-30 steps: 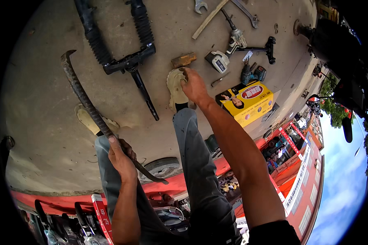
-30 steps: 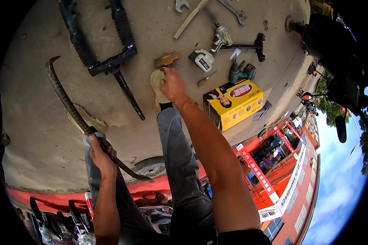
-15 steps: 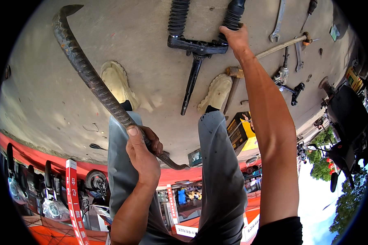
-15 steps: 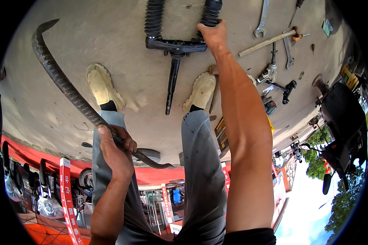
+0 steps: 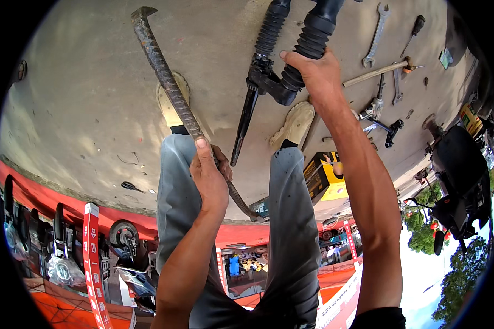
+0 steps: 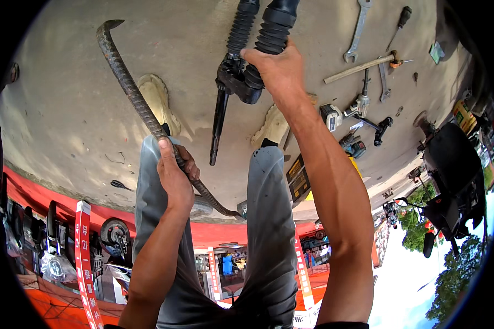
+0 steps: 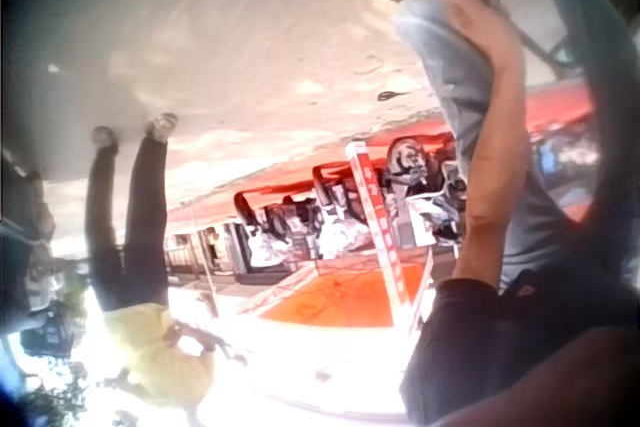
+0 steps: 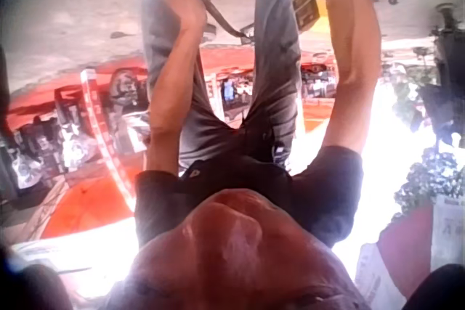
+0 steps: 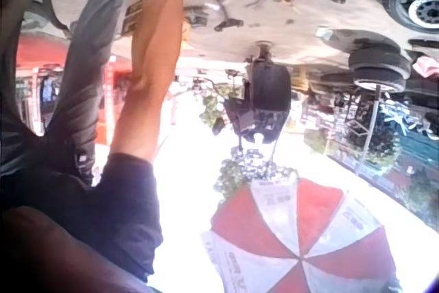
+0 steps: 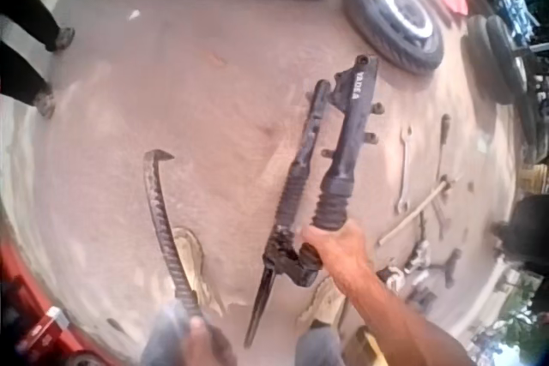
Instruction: The person uses a hammer and a metal rod to strike a vehicle part on the floor. They then walk to a yellow bucket, dip a small metal component into a thick substance, and return to the floor to insert the component into a black tube.
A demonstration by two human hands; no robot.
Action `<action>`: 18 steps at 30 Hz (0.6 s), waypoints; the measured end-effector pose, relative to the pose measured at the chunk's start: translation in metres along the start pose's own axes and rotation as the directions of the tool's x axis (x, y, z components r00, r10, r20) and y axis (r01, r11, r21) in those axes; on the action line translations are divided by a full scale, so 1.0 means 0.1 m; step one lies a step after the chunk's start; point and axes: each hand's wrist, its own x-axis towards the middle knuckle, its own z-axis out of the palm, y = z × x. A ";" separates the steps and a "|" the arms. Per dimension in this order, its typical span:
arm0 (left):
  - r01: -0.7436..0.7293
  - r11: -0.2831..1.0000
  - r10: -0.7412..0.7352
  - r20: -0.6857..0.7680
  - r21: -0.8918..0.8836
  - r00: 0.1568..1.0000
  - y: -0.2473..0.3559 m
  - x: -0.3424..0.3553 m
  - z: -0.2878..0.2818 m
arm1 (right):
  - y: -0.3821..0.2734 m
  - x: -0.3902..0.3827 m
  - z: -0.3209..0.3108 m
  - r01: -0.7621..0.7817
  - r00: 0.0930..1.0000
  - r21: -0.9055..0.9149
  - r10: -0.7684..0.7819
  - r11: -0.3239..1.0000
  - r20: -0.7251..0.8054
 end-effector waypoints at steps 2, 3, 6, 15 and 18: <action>0.000 1.000 0.000 0.021 -0.011 1.000 0.06 0.01 -0.01 | -0.10 -0.08 0.14 0.131 0.988 -0.119 -0.140 0.984 -0.065; -0.008 1.000 0.009 0.036 -0.005 0.999 0.08 0.00 -0.03 | -0.05 -0.03 0.18 0.149 0.983 -0.109 -0.159 0.983 -0.095; -0.032 0.999 0.033 0.055 -0.013 0.998 0.09 -0.02 -0.08 | -0.04 -0.02 0.22 0.047 0.990 -0.112 -0.061 0.993 -0.128; -0.043 0.999 0.043 0.028 -0.009 0.999 0.20 0.02 -0.12 | 0.16 0.65 1.44 0.072 0.988 -0.597 -0.139 0.799 -0.067; -0.053 0.999 0.053 0.018 -0.010 0.998 0.18 0.01 -0.11 | 0.15 0.72 1.19 0.045 0.963 0.023 -0.049 0.999 0.265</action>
